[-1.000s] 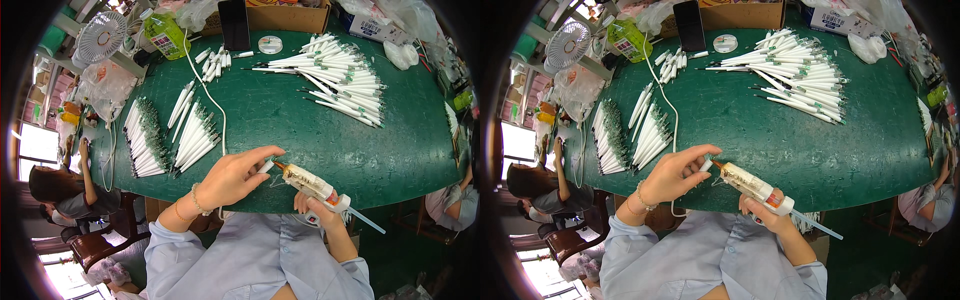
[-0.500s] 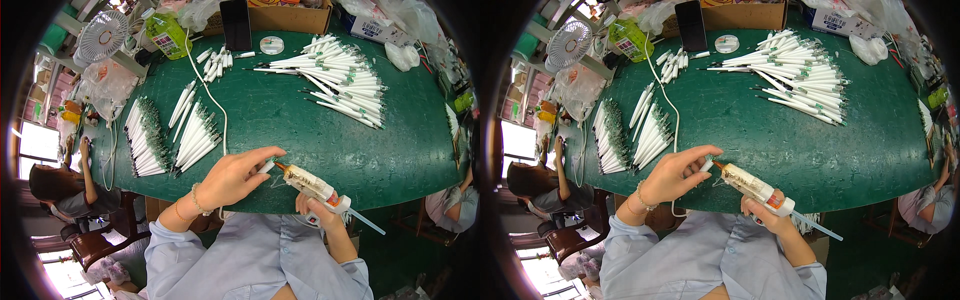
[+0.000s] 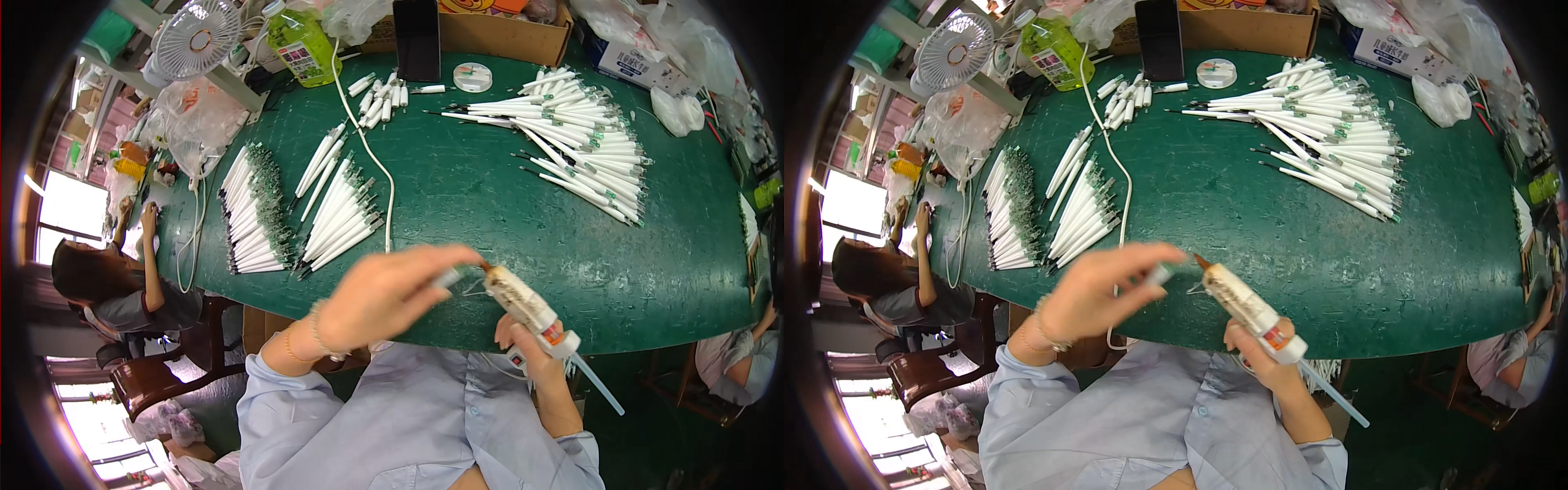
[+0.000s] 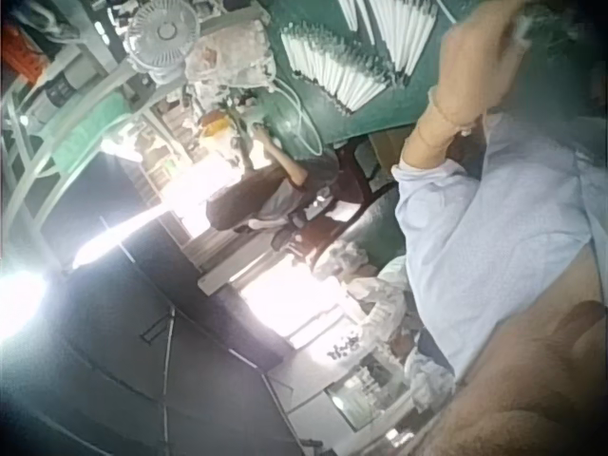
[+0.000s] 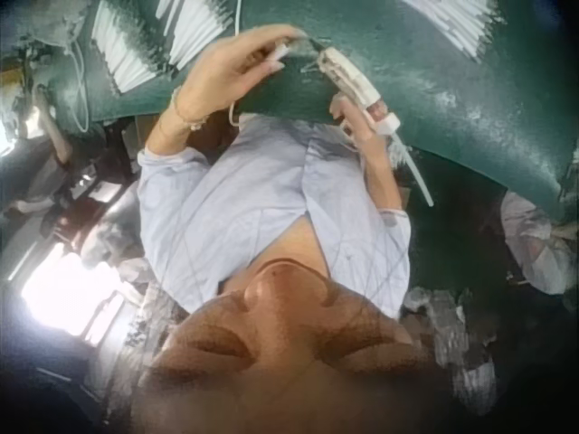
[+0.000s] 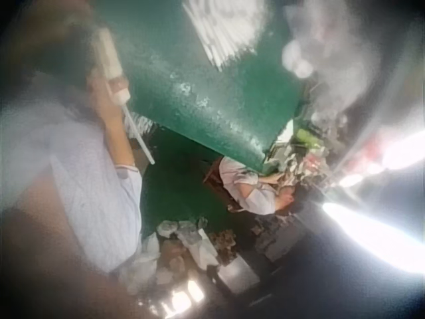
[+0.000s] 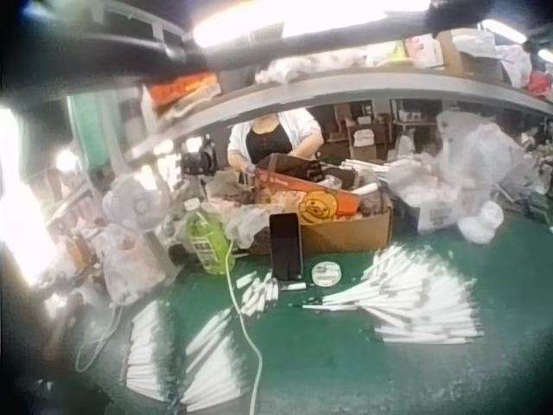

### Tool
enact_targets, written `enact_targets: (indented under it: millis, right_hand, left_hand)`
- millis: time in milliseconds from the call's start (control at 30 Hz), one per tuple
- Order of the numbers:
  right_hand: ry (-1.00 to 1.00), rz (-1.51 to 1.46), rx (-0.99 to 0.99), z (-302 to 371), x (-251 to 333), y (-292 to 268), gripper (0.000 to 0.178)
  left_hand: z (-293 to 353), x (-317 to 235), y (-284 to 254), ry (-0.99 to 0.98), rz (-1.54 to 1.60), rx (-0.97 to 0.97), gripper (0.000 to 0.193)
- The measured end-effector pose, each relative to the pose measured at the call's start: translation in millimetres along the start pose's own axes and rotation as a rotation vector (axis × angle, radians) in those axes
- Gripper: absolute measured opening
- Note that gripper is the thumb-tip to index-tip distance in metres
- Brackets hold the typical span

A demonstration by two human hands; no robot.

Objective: The person applies glue to small white components on an assembly line using a hot glue gun.

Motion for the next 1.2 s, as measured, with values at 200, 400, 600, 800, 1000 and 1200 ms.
enact_targets:
  millis: [200,400,600,800,1000,1200]
  right_hand:
    - [-0.096,-0.152,-0.077,-1,2,-7,0.034]
    - [-0.098,-0.145,-0.055,0,2,-8,0.036]
    - [-0.224,-0.099,-0.155,12,11,-28,0.037]
    - [-0.318,-0.092,-0.232,15,11,-39,0.04]
    - [-0.381,-0.12,-0.298,17,9,-46,0.04]
    - [-0.389,-0.246,-0.286,18,7,-49,0.039]
  left_hand:
    - [24,64,-74,-0.401,-0.21,-0.241,0.048]
    - [26,99,-73,-0.377,-0.437,-0.101,0.048]
    - [9,79,-75,-0.35,-0.597,-0.135,0.042]
    - [-102,50,-26,0.115,-0.621,-0.039,0.022]
    - [-197,34,58,0.464,-0.509,0.041,0.016]
    - [-213,20,89,0.457,-0.705,-0.033,0.014]
Point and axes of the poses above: each hand's wrist, its own z-axis away from the middle knuckle, its own y-axis out of the palm, x = y × z, the point moved 3 cm from there along -z, towards the middle knuckle, and after that the axes turned 12 degrees about x, right-handed, at the moved point
